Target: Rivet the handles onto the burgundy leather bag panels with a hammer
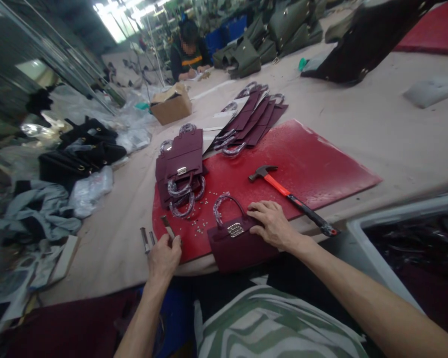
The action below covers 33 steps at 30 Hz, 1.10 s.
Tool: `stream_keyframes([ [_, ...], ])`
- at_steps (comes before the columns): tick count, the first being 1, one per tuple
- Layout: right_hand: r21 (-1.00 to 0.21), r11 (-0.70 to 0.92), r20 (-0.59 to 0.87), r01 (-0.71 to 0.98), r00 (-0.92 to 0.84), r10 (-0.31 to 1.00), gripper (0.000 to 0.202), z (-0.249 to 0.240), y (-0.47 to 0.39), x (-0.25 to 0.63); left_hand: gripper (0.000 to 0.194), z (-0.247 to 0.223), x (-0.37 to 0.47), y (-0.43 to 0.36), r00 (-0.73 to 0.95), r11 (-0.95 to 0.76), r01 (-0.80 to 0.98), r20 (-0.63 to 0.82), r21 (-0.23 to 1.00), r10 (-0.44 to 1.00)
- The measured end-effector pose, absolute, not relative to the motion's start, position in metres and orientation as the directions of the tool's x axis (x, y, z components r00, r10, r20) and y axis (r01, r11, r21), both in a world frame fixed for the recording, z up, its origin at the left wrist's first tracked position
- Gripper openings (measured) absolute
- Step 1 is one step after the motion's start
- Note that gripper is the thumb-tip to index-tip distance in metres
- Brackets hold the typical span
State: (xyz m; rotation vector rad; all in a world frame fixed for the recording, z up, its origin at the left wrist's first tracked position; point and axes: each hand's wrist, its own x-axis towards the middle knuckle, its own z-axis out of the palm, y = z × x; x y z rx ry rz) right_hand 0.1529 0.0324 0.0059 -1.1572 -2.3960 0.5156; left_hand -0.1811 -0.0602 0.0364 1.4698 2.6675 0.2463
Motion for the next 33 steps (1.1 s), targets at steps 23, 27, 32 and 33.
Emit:
stream_keyframes([
  [23, -0.611, 0.512, 0.290, 0.604, -0.432, 0.854, 0.014, -0.001, 0.036, 0.134, 0.020, 0.011, -0.085, -0.043, -0.091, -0.024, 0.874, 0.210, 0.485, 0.973],
  [27, -0.631, 0.481, 0.343, 0.608, -0.338, 0.877, 0.017, -0.005, 0.029, 0.127, 0.023, -0.002, -0.077, -0.046, -0.282, 0.049, 0.828, 0.339, 0.559, 0.898],
  [32, -0.626, 0.348, 0.389, 0.698, -0.107, 0.915, 0.009, -0.015, 0.017, 0.112, 0.011, -0.006, -0.065, -0.044, -0.438, 0.177, 0.802, 0.358, 0.571, 0.825],
  [33, -0.622, 0.332, 0.396, 0.709, -0.082, 0.915, 0.007, -0.016, 0.015, 0.109, 0.007, -0.003, -0.064, -0.042, -0.438, 0.186, 0.798, 0.339, 0.573, 0.833],
])
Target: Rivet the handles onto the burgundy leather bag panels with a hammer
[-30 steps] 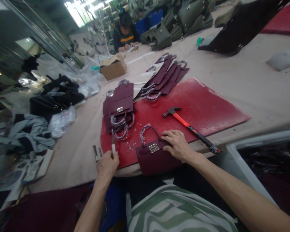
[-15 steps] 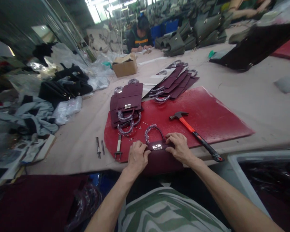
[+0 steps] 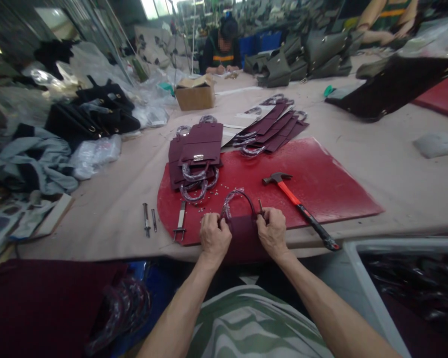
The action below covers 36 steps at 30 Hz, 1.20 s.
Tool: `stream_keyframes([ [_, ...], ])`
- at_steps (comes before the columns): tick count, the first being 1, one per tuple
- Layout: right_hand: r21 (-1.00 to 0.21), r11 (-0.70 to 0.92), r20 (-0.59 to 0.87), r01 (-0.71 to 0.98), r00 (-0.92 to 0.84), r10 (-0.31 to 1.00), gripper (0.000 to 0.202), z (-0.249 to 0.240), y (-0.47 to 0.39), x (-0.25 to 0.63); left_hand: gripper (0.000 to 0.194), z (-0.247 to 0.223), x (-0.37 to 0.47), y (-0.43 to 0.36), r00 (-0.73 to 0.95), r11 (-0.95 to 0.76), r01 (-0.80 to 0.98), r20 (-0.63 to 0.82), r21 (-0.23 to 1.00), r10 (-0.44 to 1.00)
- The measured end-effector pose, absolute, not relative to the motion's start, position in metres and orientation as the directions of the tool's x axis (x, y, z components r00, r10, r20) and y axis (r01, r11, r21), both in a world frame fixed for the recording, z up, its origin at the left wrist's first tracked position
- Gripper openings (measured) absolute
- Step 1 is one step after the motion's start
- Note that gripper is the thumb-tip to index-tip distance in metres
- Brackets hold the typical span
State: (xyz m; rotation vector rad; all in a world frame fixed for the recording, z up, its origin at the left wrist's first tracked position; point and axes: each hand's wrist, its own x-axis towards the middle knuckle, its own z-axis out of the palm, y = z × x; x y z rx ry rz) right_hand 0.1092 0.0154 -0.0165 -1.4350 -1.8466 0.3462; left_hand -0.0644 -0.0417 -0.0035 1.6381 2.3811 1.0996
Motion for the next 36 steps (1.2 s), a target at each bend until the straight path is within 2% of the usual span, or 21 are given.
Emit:
stream_keyframes([
  [4, -0.600, 0.353, 0.411, 0.718, -0.102, 0.906, 0.018, -0.015, 0.016, 0.105, 0.019, 0.003, -0.069, -0.033, -0.465, 0.241, 0.764, 0.252, 0.599, 0.849],
  [6, -0.584, 0.375, 0.408, 0.720, -0.139, 0.902, 0.027, -0.014, 0.018, 0.104, 0.025, 0.000, -0.072, -0.031, -0.444, 0.227, 0.786, 0.269, 0.576, 0.855],
  [8, -0.565, 0.382, 0.401, 0.731, -0.161, 0.902, 0.033, -0.014, 0.019, 0.104, 0.029, -0.006, -0.074, -0.032, -0.362, 0.149, 0.840, 0.334, 0.521, 0.870],
  [12, -0.513, 0.388, 0.382, 0.765, -0.202, 0.902, 0.031, -0.014, 0.020, 0.104, 0.026, -0.017, -0.080, -0.041, -0.135, -0.049, 0.914, 0.415, 0.402, 0.900],
  [14, -0.437, 0.431, 0.353, 0.789, -0.290, 0.890, 0.036, -0.011, 0.018, 0.105, 0.038, -0.017, -0.084, -0.047, -0.036, -0.122, 0.923, 0.398, 0.364, 0.917],
  [17, -0.322, 0.508, 0.275, 0.799, -0.434, 0.858, 0.064, -0.006, 0.014, 0.109, 0.071, -0.012, -0.091, -0.052, 0.111, -0.212, 0.923, 0.307, 0.320, 0.945],
  [19, -0.299, 0.534, 0.239, 0.791, -0.480, 0.844, 0.083, -0.002, 0.011, 0.112, 0.081, -0.008, -0.095, -0.053, 0.179, -0.251, 0.918, 0.246, 0.307, 0.953],
  [21, -0.292, 0.561, 0.205, 0.775, -0.522, 0.828, 0.089, 0.000, 0.010, 0.114, 0.085, -0.004, -0.097, -0.053, 0.202, -0.260, 0.916, 0.209, 0.307, 0.957],
  [27, -0.291, 0.590, 0.114, 0.753, -0.585, 0.803, 0.068, 0.003, 0.010, 0.119, 0.077, -0.006, -0.091, -0.056, 0.144, -0.207, 0.920, 0.203, 0.334, 0.968],
  [32, -0.257, 0.619, 0.148, 0.743, -0.602, 0.784, 0.061, 0.001, 0.006, 0.118, 0.075, -0.009, -0.089, -0.057, 0.145, -0.212, 0.908, 0.204, 0.362, 0.968],
  [36, -0.260, 0.643, 0.220, 0.720, -0.605, 0.765, 0.048, -0.003, 0.005, 0.119, 0.076, -0.003, -0.088, -0.057, 0.116, -0.175, 0.911, 0.176, 0.373, 0.977],
])
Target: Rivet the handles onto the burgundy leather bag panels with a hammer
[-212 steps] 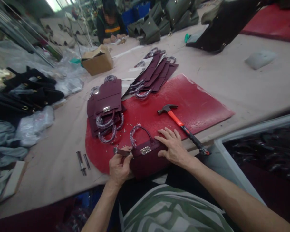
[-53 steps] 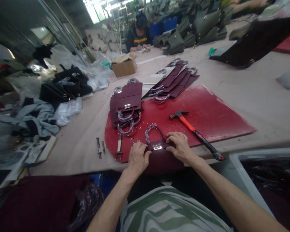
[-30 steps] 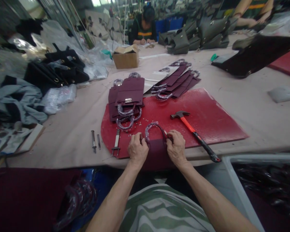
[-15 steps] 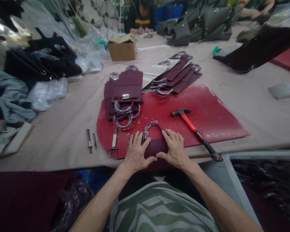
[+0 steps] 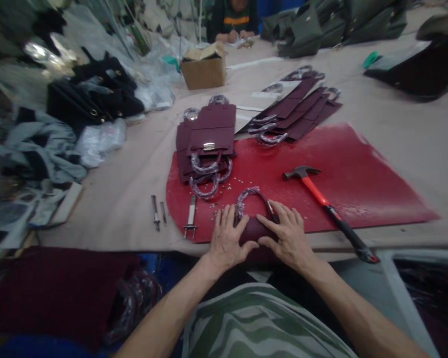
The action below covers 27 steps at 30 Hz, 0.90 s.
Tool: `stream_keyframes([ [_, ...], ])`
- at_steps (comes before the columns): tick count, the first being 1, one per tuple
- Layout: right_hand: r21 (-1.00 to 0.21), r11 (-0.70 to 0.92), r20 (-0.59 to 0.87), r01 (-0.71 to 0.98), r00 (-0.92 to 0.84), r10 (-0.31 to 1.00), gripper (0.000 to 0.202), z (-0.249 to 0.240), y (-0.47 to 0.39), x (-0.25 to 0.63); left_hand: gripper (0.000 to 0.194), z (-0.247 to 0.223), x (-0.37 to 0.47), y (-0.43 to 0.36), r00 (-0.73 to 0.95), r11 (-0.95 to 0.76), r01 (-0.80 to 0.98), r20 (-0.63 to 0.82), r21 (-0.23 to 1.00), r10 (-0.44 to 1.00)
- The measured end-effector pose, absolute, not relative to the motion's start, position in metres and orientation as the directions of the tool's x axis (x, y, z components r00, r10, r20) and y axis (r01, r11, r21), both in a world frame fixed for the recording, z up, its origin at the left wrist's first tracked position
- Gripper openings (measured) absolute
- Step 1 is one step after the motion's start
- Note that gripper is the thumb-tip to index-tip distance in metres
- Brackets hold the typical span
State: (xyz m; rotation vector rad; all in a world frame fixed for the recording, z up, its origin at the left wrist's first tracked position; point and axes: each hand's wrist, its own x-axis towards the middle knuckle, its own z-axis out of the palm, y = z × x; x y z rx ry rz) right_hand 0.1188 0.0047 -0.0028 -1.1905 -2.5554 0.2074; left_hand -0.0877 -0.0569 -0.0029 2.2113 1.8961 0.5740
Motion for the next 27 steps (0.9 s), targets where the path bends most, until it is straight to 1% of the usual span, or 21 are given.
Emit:
stream_keyframes([
  [3, -0.257, 0.667, 0.321, 0.699, -0.590, 0.741, 0.042, -0.012, 0.008, 0.120, 0.080, 0.000, -0.087, -0.055, 0.111, -0.165, 0.905, 0.158, 0.392, 0.981],
  [6, -0.254, 0.689, 0.396, 0.679, -0.576, 0.715, 0.044, -0.022, 0.016, 0.119, 0.080, 0.002, -0.088, -0.053, 0.112, -0.168, 0.897, 0.157, 0.408, 0.981],
  [9, -0.242, 0.699, 0.422, 0.672, -0.576, 0.700, 0.049, -0.024, 0.019, 0.118, 0.064, 0.008, -0.093, -0.055, 0.086, -0.174, 0.890, 0.219, 0.421, 0.972],
  [11, -0.233, 0.695, 0.428, 0.680, -0.570, 0.701, 0.051, -0.022, 0.018, 0.117, 0.047, 0.014, -0.105, -0.059, 0.027, -0.175, 0.878, 0.318, 0.446, 0.948],
  [13, -0.223, 0.690, 0.434, 0.689, -0.563, 0.703, 0.055, -0.020, 0.016, 0.115, 0.029, 0.019, -0.130, -0.062, -0.121, -0.101, 0.867, 0.402, 0.488, 0.908],
  [14, -0.218, 0.688, 0.437, 0.692, -0.561, 0.703, 0.058, -0.019, 0.015, 0.115, 0.023, 0.021, -0.147, -0.063, -0.226, -0.017, 0.860, 0.412, 0.509, 0.883],
  [15, -0.216, 0.688, 0.441, 0.693, -0.559, 0.702, 0.060, -0.019, 0.015, 0.114, 0.022, 0.023, -0.167, -0.063, -0.347, 0.104, 0.846, 0.392, 0.523, 0.852],
  [16, -0.218, 0.688, 0.444, 0.692, -0.558, 0.701, 0.061, -0.019, 0.015, 0.114, 0.023, 0.025, -0.188, -0.064, -0.471, 0.255, 0.814, 0.337, 0.521, 0.815],
  [18, -0.233, 0.687, 0.445, 0.688, -0.553, 0.704, 0.059, -0.020, 0.014, 0.113, 0.025, 0.027, -0.232, -0.062, -0.696, 0.573, 0.685, 0.174, 0.450, 0.696],
  [19, -0.242, 0.685, 0.442, 0.687, -0.551, 0.708, 0.056, -0.021, 0.014, 0.113, 0.026, 0.027, -0.252, -0.061, -0.771, 0.687, 0.606, 0.084, 0.401, 0.631],
  [20, -0.249, 0.682, 0.439, 0.687, -0.548, 0.712, 0.054, -0.022, 0.015, 0.113, 0.027, 0.027, -0.270, -0.059, -0.810, 0.748, 0.551, 0.020, 0.369, 0.586],
  [22, -0.252, 0.676, 0.425, 0.693, -0.548, 0.720, 0.051, -0.023, 0.015, 0.114, 0.027, 0.025, -0.299, -0.054, -0.835, 0.806, 0.481, -0.099, 0.346, 0.541],
  [25, -0.245, 0.674, 0.401, 0.697, -0.560, 0.725, 0.050, -0.021, 0.014, 0.115, 0.022, 0.019, -0.321, -0.045, -0.829, 0.835, 0.407, -0.234, 0.370, 0.507],
  [27, -0.246, 0.666, 0.368, 0.705, -0.567, 0.737, 0.048, -0.017, 0.011, 0.115, 0.021, 0.017, -0.326, -0.040, -0.825, 0.845, 0.353, -0.292, 0.401, 0.483],
])
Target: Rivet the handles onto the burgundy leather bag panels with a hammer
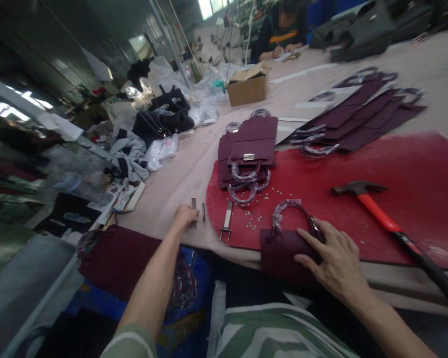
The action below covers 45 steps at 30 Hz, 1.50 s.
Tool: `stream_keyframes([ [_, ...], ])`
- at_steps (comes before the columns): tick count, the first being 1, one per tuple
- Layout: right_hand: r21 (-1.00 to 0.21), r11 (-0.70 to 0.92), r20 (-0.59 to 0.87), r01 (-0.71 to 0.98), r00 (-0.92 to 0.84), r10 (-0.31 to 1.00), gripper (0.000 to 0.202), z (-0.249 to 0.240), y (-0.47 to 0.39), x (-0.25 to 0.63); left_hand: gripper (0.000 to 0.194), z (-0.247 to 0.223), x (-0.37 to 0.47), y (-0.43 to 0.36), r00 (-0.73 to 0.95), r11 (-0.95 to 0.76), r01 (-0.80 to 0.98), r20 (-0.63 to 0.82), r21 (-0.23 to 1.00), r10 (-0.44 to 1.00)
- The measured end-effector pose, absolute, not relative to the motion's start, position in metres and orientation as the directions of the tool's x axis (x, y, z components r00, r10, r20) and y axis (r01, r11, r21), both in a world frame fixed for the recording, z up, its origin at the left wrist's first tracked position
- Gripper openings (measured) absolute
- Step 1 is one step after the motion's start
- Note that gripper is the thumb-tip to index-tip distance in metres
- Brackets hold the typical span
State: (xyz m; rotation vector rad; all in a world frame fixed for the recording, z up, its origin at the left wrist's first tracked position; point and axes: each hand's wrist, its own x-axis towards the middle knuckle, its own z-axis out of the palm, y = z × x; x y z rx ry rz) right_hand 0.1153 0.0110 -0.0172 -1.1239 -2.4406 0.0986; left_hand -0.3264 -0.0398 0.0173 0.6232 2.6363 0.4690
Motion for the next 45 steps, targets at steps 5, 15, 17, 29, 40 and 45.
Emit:
stream_keyframes([
  [5, -0.271, 0.593, 0.228, 0.758, -0.548, 0.805, 0.054, -0.006, 0.003, 0.114, 0.019, 0.020, -0.324, -0.042, -0.800, 0.780, 0.196, -0.362, 0.595, 0.478],
  [15, -0.343, 0.533, 0.160, 0.773, -0.512, 0.844, 0.061, 0.000, -0.002, 0.112, 0.024, 0.032, -0.214, -0.066, -0.586, -0.018, -0.406, -0.245, 0.914, 0.773],
  [17, -0.341, 0.536, 0.159, 0.772, -0.515, 0.843, 0.061, -0.001, -0.001, 0.112, 0.028, 0.030, -0.177, -0.057, -0.592, -0.115, -0.361, -0.132, 0.926, 0.795],
  [29, -0.336, 0.543, 0.174, 0.770, -0.516, 0.839, 0.059, -0.001, -0.001, 0.113, 0.031, 0.012, -0.161, -0.051, -0.511, -0.036, 0.216, 0.144, 0.976, 0.847],
  [40, -0.383, 0.544, 0.222, 0.747, -0.497, 0.839, 0.055, -0.007, 0.001, 0.113, 0.028, -0.004, -0.168, -0.053, -0.440, 0.097, 0.358, 0.076, 0.929, 0.895],
  [45, -0.391, 0.526, 0.203, 0.755, -0.487, 0.850, 0.060, -0.001, -0.001, 0.112, 0.030, 0.002, -0.162, -0.055, -0.463, 0.132, 0.256, 0.001, 0.958, 0.886],
])
